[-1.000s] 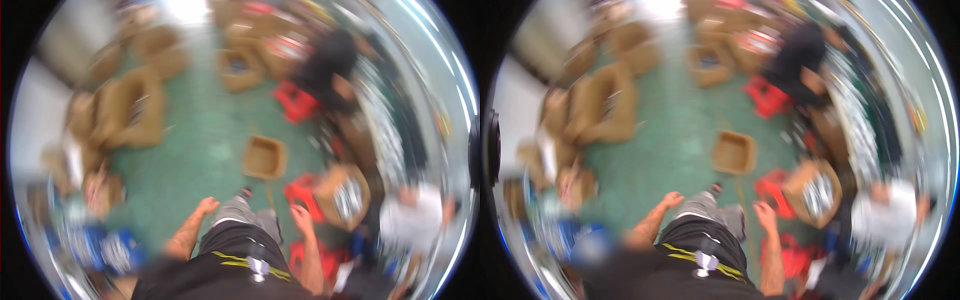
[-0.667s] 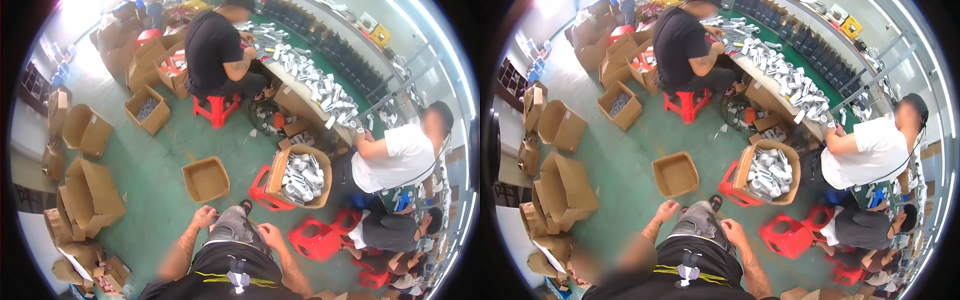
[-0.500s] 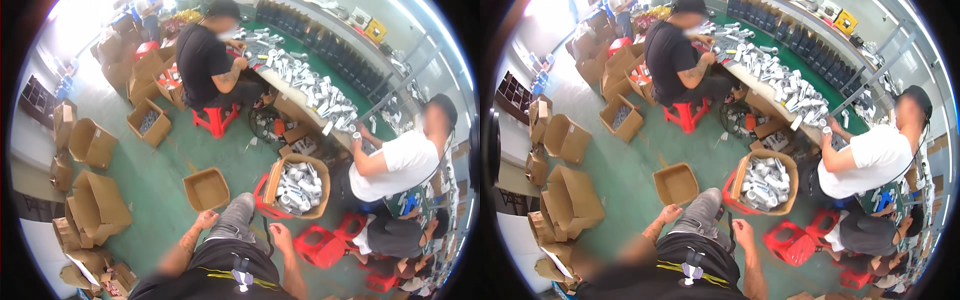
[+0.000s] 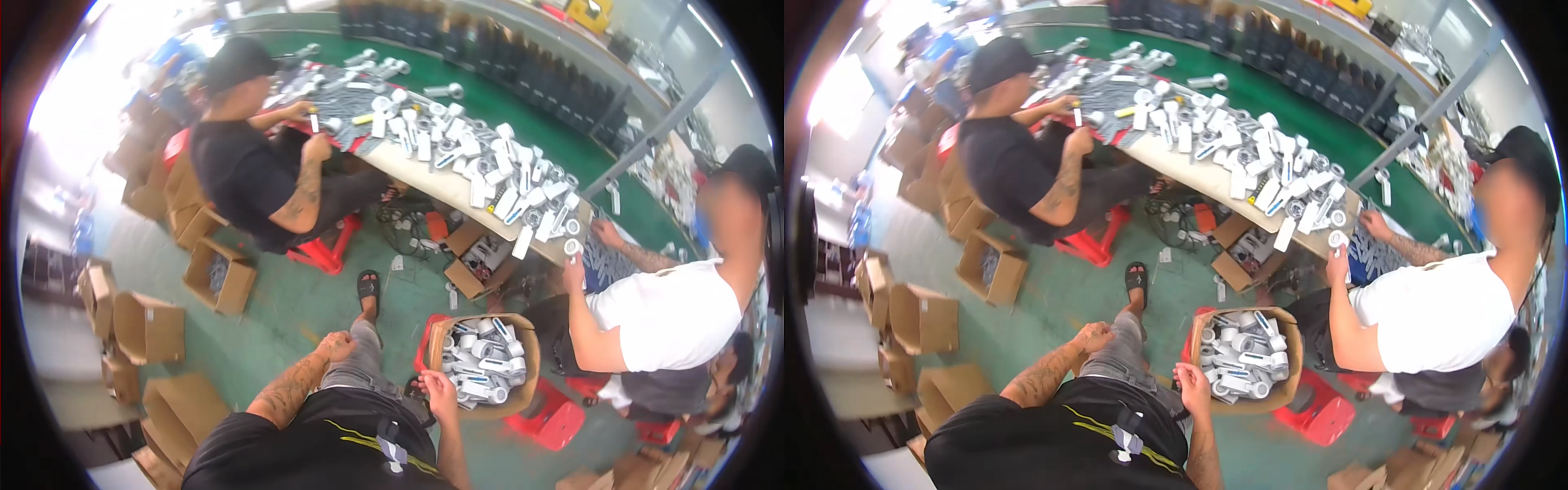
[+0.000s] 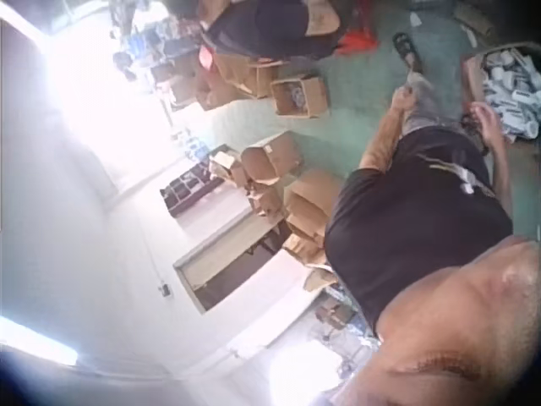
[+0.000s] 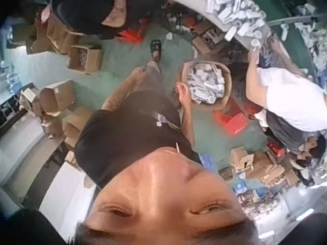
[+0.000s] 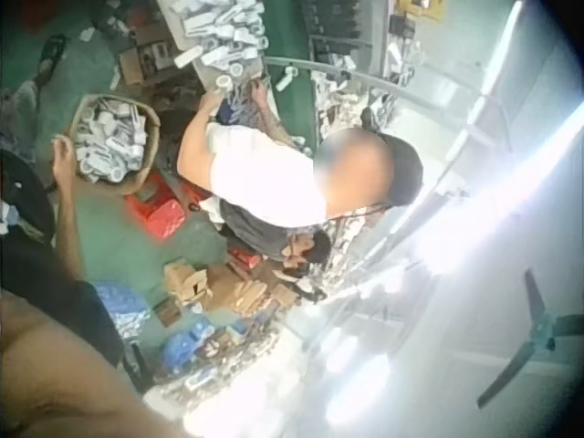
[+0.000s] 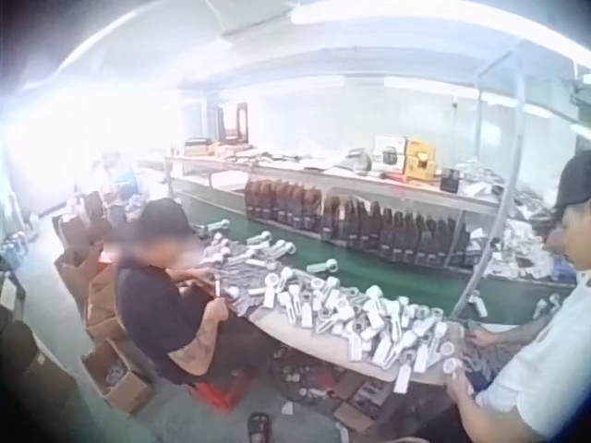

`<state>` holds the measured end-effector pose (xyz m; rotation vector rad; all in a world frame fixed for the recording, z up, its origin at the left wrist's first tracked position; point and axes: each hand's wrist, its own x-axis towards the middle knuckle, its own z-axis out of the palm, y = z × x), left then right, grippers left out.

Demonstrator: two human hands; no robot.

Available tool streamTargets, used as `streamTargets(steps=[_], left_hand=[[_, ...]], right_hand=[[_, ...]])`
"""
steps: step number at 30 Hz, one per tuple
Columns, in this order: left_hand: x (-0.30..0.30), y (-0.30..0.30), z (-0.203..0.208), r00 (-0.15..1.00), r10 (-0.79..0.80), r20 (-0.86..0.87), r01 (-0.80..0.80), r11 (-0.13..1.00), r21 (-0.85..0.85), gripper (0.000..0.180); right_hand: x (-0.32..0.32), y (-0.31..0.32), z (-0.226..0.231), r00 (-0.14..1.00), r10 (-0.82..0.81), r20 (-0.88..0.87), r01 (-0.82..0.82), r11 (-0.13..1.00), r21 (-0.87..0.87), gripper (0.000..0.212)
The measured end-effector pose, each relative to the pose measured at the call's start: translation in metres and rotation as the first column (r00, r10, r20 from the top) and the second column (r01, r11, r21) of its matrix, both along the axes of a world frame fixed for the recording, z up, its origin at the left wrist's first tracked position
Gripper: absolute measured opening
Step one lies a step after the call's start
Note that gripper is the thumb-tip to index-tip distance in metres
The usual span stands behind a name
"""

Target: Assembling plastic shower heads at a manufacturing workstation by attaching components and applying labels.

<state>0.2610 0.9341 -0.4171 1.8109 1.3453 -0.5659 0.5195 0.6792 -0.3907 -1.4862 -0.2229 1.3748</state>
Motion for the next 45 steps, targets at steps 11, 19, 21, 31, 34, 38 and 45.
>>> streamTargets(steps=[11, 19, 21, 31, 34, 38, 45], left_hand=[[0.136, 0.190, 0.041, 0.905, 0.173, 0.389, -0.148, 0.985, -0.093, 0.034], [0.211, 0.236, 0.033, 0.870, 0.177, 0.461, -0.125, 0.982, -0.142, 0.031], [0.234, 0.252, 0.038, 0.878, 0.160, 0.452, -0.119, 0.986, -0.118, 0.031], [0.367, 0.330, 0.030, 0.850, 0.243, 0.467, -0.240, 0.968, -0.067, 0.034], [0.386, 0.341, 0.038, 0.810, 0.332, 0.484, -0.331, 0.939, -0.090, 0.034], [0.398, 0.352, 0.062, 0.698, 0.521, 0.491, -0.511, 0.843, -0.167, 0.034], [0.460, 0.391, 0.106, 0.618, 0.672, 0.408, -0.435, 0.724, -0.535, 0.041]], right_hand=[[0.082, 0.241, 0.010, 0.920, 0.286, 0.269, -0.256, 0.956, -0.140, 0.028], [0.189, 0.347, -0.008, 0.872, 0.315, 0.375, -0.246, 0.944, -0.221, 0.027], [0.208, 0.367, -0.016, 0.821, 0.359, 0.444, -0.287, 0.932, -0.223, 0.025], [0.358, 0.558, -0.053, 0.279, 0.565, 0.777, -0.494, 0.778, -0.388, 0.040], [0.373, 0.562, -0.052, 0.288, 0.584, 0.759, -0.547, 0.751, -0.370, 0.041], [0.369, 0.527, -0.003, 0.542, 0.235, 0.807, -0.213, 0.967, -0.138, 0.026], [0.356, 0.527, 0.081, 0.477, 0.324, 0.817, -0.510, 0.859, -0.043, 0.040]])
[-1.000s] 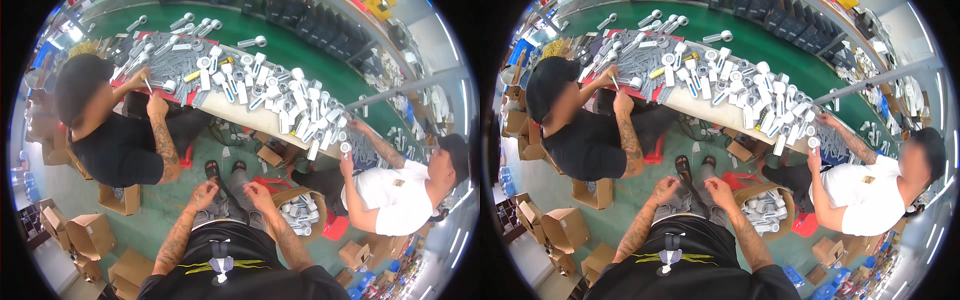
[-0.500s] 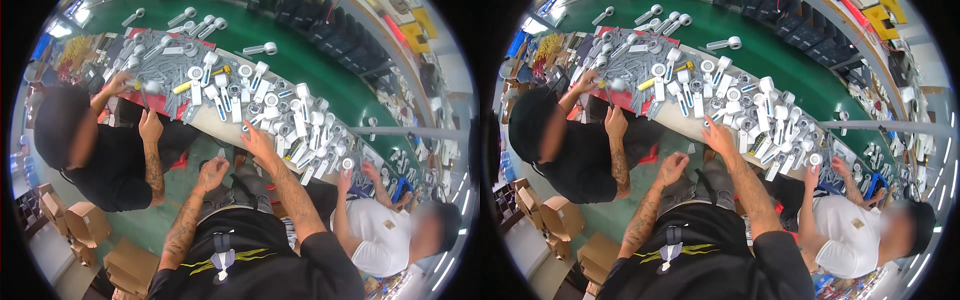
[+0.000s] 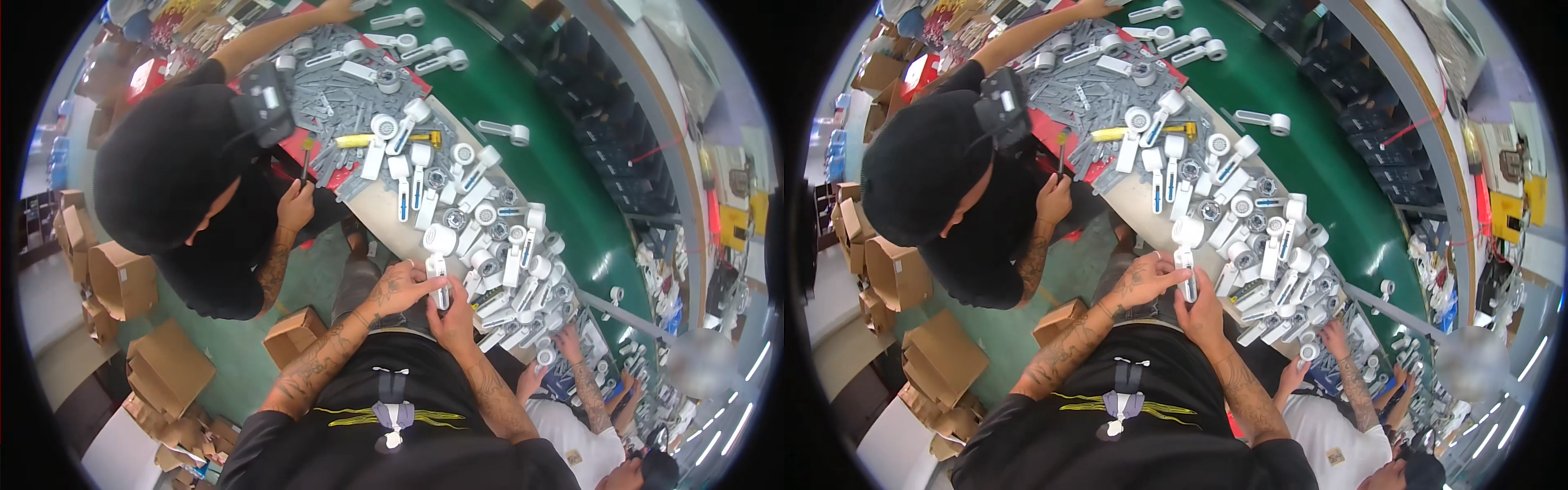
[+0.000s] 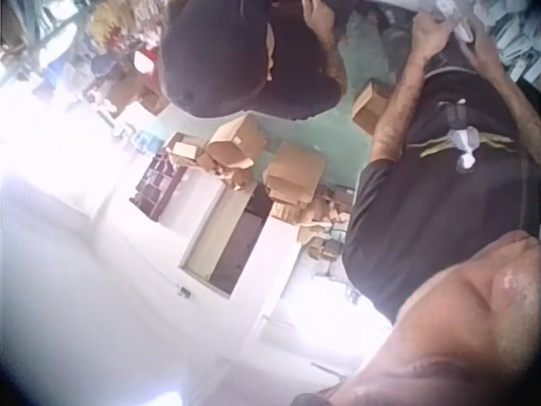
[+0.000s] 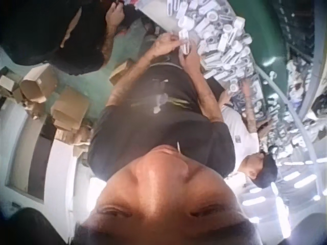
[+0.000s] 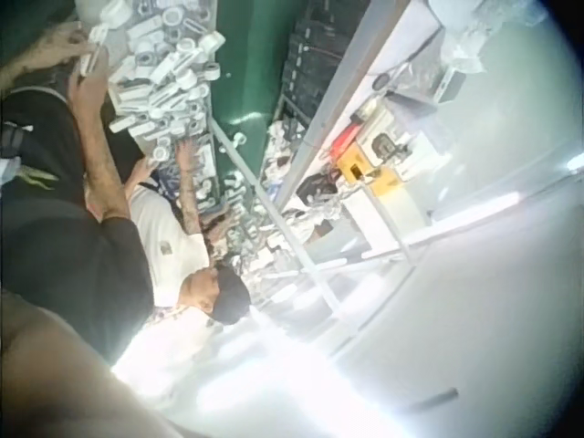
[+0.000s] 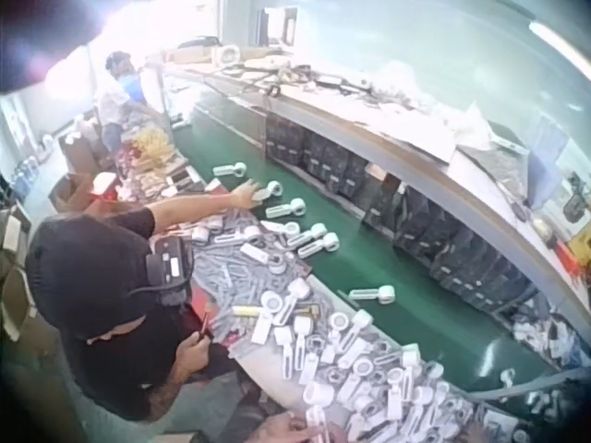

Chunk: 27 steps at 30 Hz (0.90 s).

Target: Assembling plastic shower heads at a manufacturing workstation by attaching components and applying labels.

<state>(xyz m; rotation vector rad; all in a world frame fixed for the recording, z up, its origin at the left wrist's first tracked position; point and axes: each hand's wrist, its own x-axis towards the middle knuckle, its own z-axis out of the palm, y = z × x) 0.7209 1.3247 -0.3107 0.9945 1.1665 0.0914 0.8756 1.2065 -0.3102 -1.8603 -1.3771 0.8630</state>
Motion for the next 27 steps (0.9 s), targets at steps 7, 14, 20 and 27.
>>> streamTargets(steps=[7, 14, 20, 27], left_hand=[[-0.024, 0.034, -0.006, 0.866, 0.429, 0.258, -0.341, 0.882, -0.324, 0.039], [-0.048, 0.060, 0.003, 0.946, 0.315, 0.079, -0.299, 0.939, -0.169, 0.039], [-0.040, 0.075, 0.055, 0.974, -0.201, -0.105, 0.213, 0.970, 0.120, 0.045], [-0.047, 0.095, 0.057, 0.962, -0.255, -0.098, 0.258, 0.966, 0.018, 0.045]], right_hand=[[-0.002, 0.080, 0.024, 0.921, 0.331, 0.204, -0.342, 0.940, 0.019, 0.063], [-0.006, 0.113, 0.039, 0.934, 0.272, -0.231, -0.302, 0.948, -0.102, 0.055], [-0.001, 0.173, 0.026, 0.844, 0.052, -0.535, -0.175, 0.968, -0.181, 0.058], [-0.004, 0.208, 0.034, 0.866, 0.167, -0.472, -0.305, 0.924, -0.232, 0.038]])
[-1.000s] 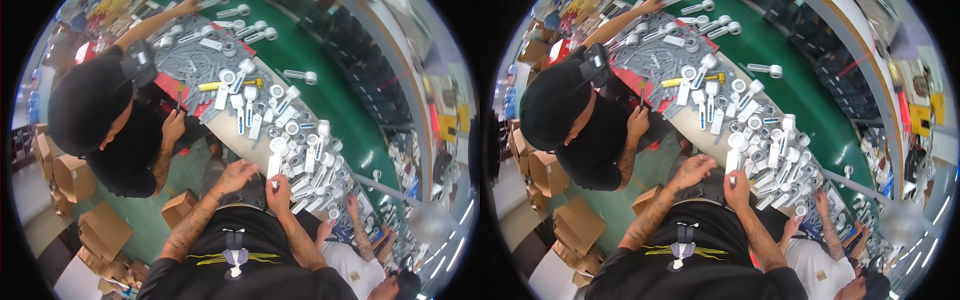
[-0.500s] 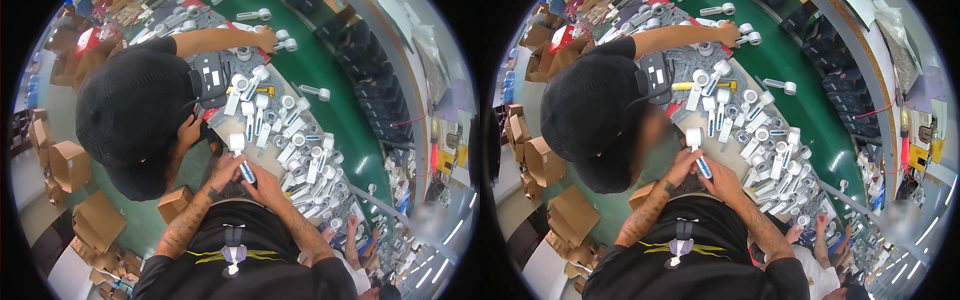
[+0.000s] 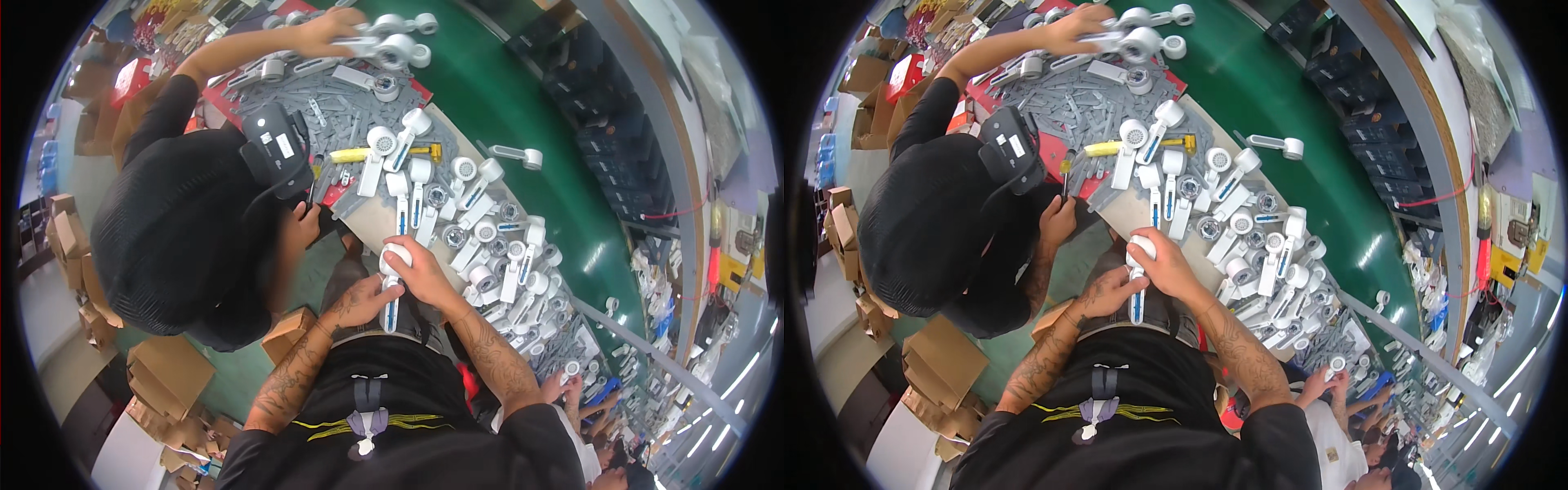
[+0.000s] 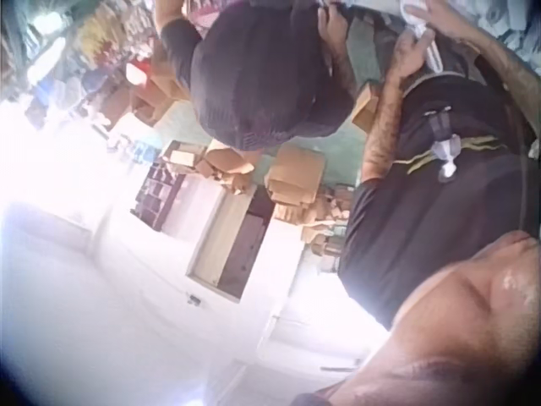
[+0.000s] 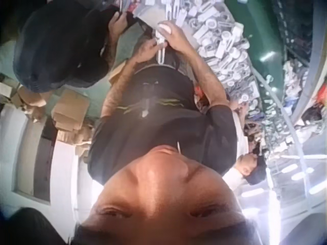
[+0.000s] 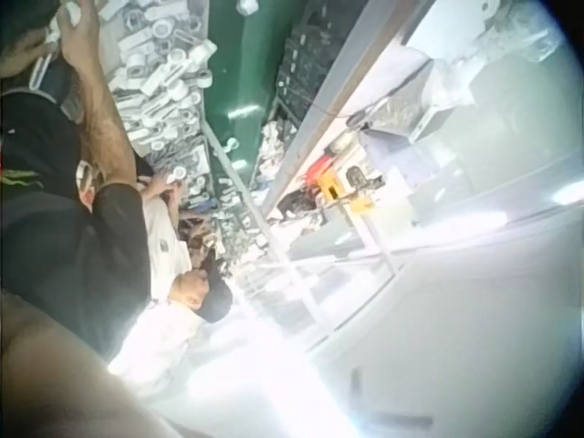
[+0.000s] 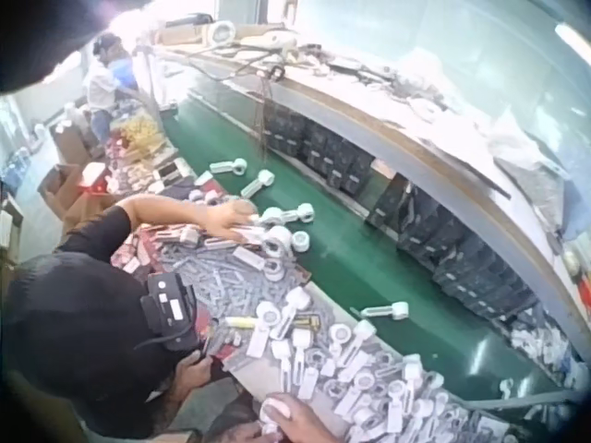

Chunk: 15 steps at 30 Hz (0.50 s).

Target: Assembling plastic shower heads at a manufacturing workstation by attaching components and applying labels.

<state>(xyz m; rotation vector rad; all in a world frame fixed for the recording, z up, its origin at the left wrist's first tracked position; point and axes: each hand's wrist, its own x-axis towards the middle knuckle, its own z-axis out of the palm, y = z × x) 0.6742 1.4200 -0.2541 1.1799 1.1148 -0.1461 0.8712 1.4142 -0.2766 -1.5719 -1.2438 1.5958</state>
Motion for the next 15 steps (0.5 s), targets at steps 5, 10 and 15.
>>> streamTargets(steps=[5, 10, 15], left_hand=[[-0.012, 0.004, -0.015, 0.993, 0.099, 0.056, -0.099, 0.995, -0.012, 0.042], [-0.022, -0.008, -0.031, 0.842, 0.473, 0.260, -0.468, 0.880, -0.085, 0.050], [-0.050, -0.013, -0.048, 0.884, 0.431, 0.181, -0.421, 0.903, -0.091, 0.048]], right_hand=[[-0.007, 0.031, 0.007, 0.997, 0.076, 0.011, -0.077, 0.996, 0.041, 0.039], [-0.006, 0.102, -0.008, 0.986, -0.002, 0.167, -0.037, 0.973, 0.228, 0.032], [-0.005, 0.199, -0.026, 0.934, -0.050, 0.353, -0.038, 0.970, 0.239, 0.022]])
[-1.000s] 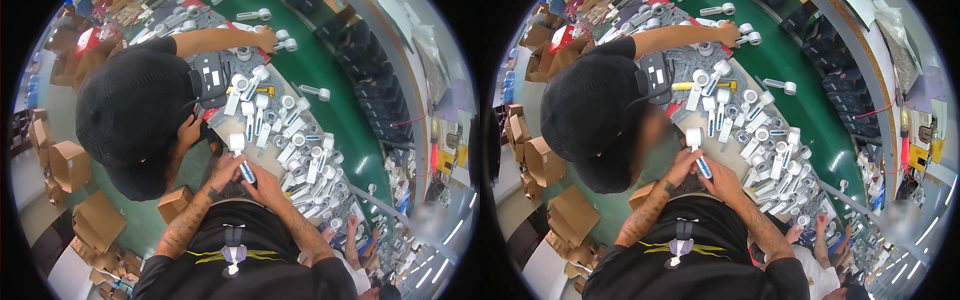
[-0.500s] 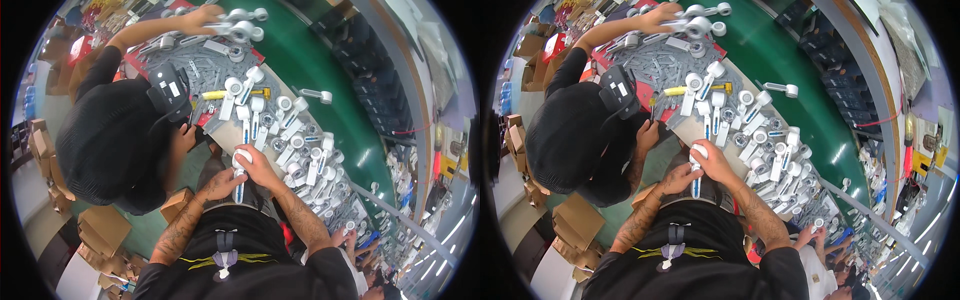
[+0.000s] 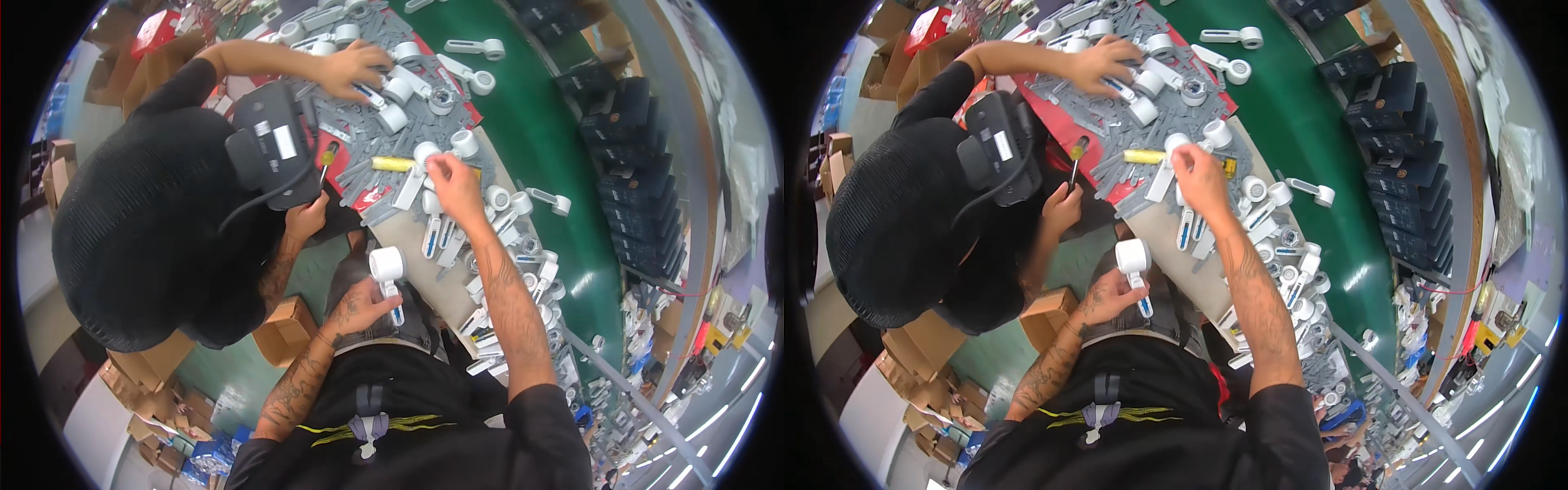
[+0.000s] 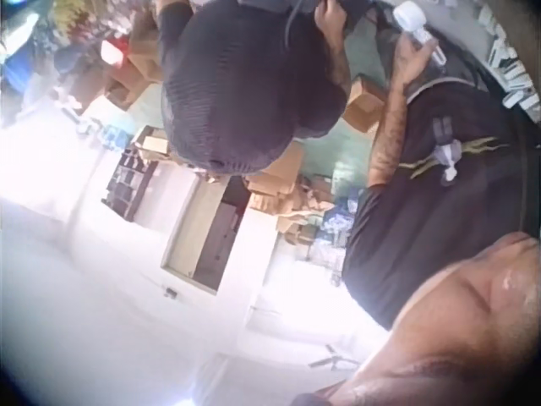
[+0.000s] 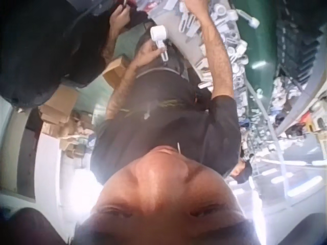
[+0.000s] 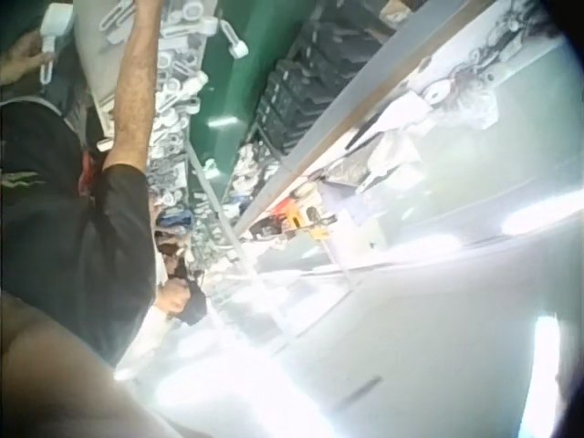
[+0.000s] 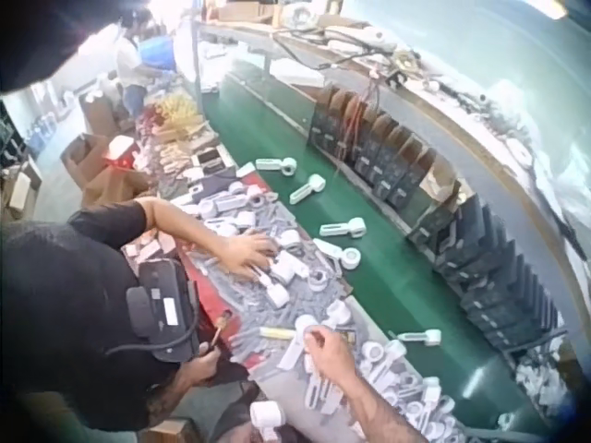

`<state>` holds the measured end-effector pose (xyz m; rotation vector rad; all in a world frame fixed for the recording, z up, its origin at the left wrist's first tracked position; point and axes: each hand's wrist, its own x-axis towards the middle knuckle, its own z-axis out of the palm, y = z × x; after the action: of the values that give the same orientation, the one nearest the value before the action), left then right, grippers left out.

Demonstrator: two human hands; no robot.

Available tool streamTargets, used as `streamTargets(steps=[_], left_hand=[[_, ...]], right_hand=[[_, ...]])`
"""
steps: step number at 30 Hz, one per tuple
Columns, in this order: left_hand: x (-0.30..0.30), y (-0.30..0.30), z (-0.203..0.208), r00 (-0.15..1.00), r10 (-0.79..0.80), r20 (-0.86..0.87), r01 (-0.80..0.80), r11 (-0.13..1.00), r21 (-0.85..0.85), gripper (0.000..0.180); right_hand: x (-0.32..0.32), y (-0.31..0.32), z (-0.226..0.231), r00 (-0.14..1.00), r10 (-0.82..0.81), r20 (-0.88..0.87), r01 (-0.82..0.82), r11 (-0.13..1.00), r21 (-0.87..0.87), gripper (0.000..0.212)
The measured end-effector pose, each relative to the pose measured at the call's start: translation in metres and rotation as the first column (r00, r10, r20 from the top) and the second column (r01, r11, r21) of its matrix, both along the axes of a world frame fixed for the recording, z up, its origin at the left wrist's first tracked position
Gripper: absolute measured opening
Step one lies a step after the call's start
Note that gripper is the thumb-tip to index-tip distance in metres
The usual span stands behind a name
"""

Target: Assembling plastic shower heads at a manufacturing workstation by attaching components and applying labels.

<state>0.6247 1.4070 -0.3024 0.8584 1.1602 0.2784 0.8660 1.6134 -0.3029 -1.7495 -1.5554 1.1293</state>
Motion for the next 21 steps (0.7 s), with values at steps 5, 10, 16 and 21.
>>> streamTargets(steps=[5, 10, 16, 21], left_hand=[[-0.013, 0.012, 0.003, 0.957, 0.255, 0.141, -0.252, 0.967, -0.039, 0.046], [-0.031, -0.004, 0.002, 0.944, 0.319, 0.081, -0.315, 0.947, -0.059, 0.047], [-0.027, -0.008, 0.026, 0.935, 0.346, 0.080, -0.343, 0.938, -0.057, 0.042], [-0.015, -0.033, 0.038, 0.898, 0.421, 0.125, -0.413, 0.907, -0.086, 0.051]], right_hand=[[-0.026, 0.036, -0.018, 0.985, 0.120, 0.122, -0.136, 0.981, 0.141, 0.020], [-0.068, 0.017, -0.032, 0.907, 0.327, 0.266, -0.387, 0.896, 0.216, 0.017], [-0.095, 0.034, -0.055, 0.906, 0.352, 0.234, -0.421, 0.791, 0.443, 0.036], [-0.095, 0.021, -0.065, 0.860, 0.254, 0.442, -0.448, 0.790, 0.419, 0.035]])
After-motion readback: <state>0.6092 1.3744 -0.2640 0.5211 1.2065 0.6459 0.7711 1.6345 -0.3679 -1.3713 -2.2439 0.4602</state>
